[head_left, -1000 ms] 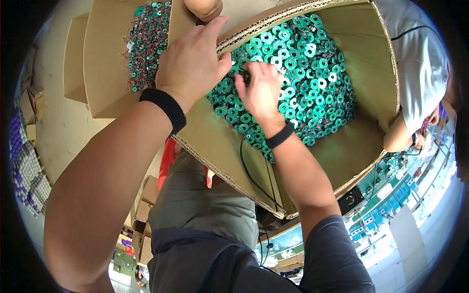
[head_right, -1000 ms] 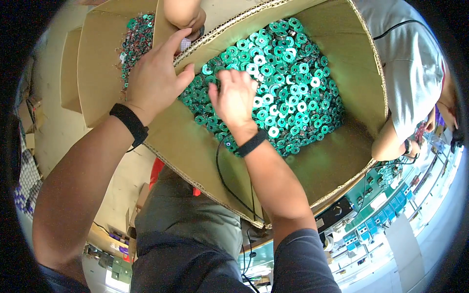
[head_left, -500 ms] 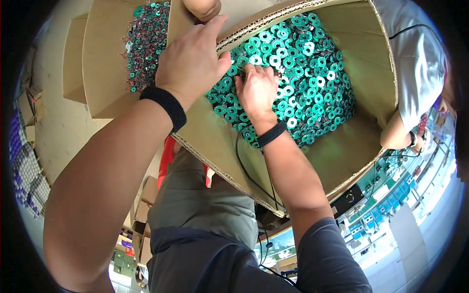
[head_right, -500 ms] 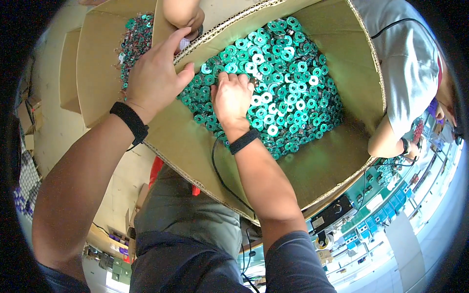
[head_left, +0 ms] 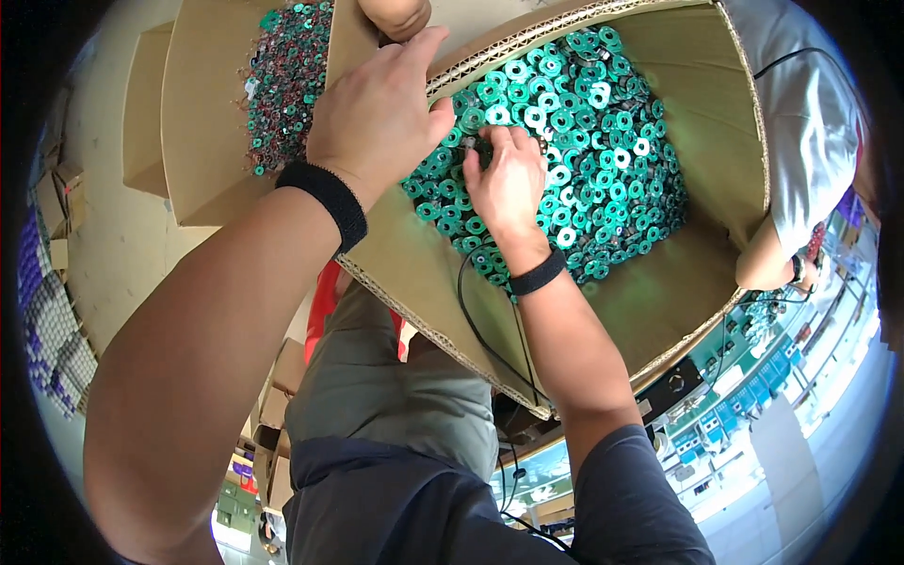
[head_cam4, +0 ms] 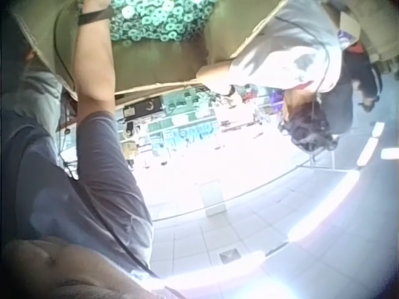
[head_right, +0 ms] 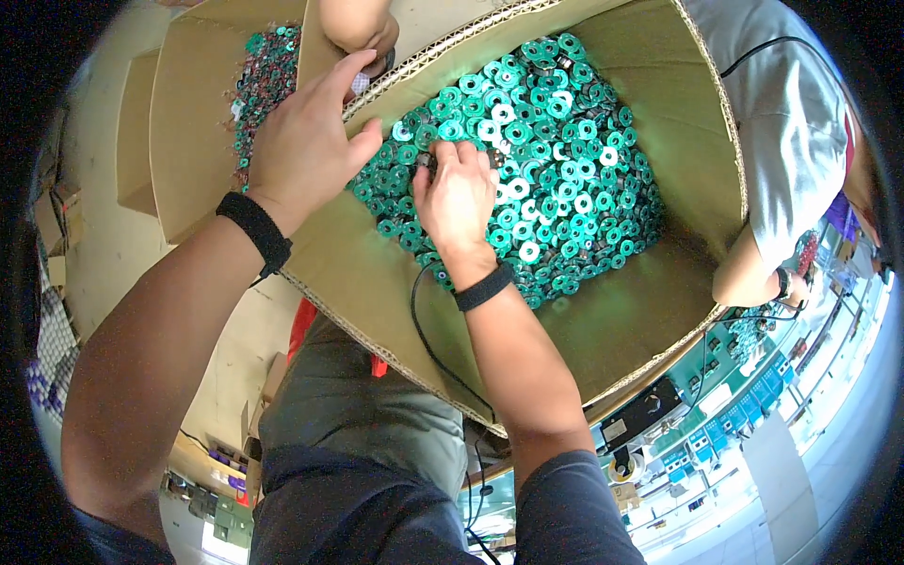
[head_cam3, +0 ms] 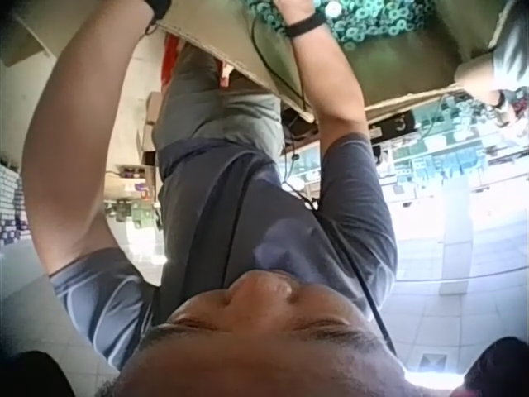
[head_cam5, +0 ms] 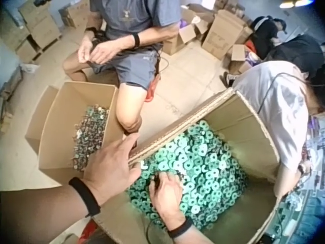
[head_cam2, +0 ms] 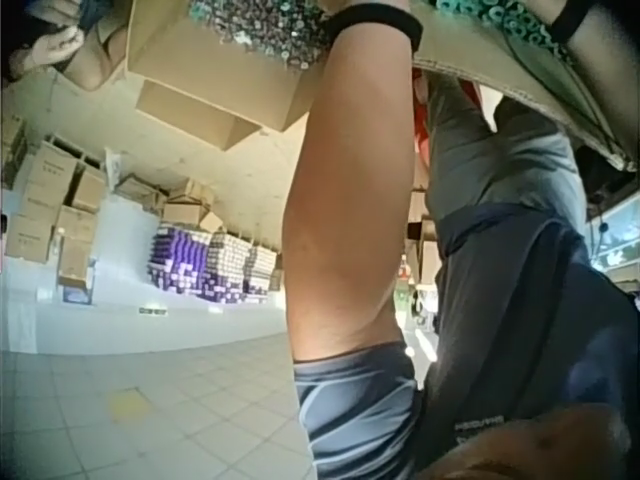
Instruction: The person sorts and organizes small green plastic components by hand, placing them into a cardboard box and onto a work surface.
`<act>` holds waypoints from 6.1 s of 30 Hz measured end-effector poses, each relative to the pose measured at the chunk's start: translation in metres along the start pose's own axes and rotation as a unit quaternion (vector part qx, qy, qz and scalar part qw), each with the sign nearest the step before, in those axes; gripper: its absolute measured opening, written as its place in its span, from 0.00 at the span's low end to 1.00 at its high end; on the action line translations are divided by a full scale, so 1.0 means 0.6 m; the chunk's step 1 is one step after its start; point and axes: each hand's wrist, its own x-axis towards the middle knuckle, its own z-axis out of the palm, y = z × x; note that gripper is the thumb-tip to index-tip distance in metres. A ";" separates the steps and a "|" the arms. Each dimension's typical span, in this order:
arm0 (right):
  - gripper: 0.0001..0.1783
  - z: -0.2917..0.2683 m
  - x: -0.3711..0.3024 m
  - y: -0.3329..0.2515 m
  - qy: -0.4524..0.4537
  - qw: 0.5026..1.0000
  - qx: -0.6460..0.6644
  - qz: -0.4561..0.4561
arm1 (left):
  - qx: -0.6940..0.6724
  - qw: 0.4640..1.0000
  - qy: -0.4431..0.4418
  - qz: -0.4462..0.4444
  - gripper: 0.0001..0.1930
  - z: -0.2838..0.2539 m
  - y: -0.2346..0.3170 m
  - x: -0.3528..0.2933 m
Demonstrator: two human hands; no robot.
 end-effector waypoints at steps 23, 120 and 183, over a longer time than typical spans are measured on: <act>0.08 0.076 -0.030 -0.052 -0.117 0.988 0.095 -0.020 | 0.003 1.000 -0.002 0.000 0.33 -0.001 0.003 0.002; 0.49 -0.170 -0.205 0.075 -0.406 0.885 -0.204 0.106 | -0.003 1.000 0.004 0.003 0.30 0.001 0.006 0.008; 0.28 -0.147 -0.189 0.195 -0.173 0.862 -0.137 0.457 | -0.042 0.998 -0.034 -0.028 0.36 -0.013 0.016 0.005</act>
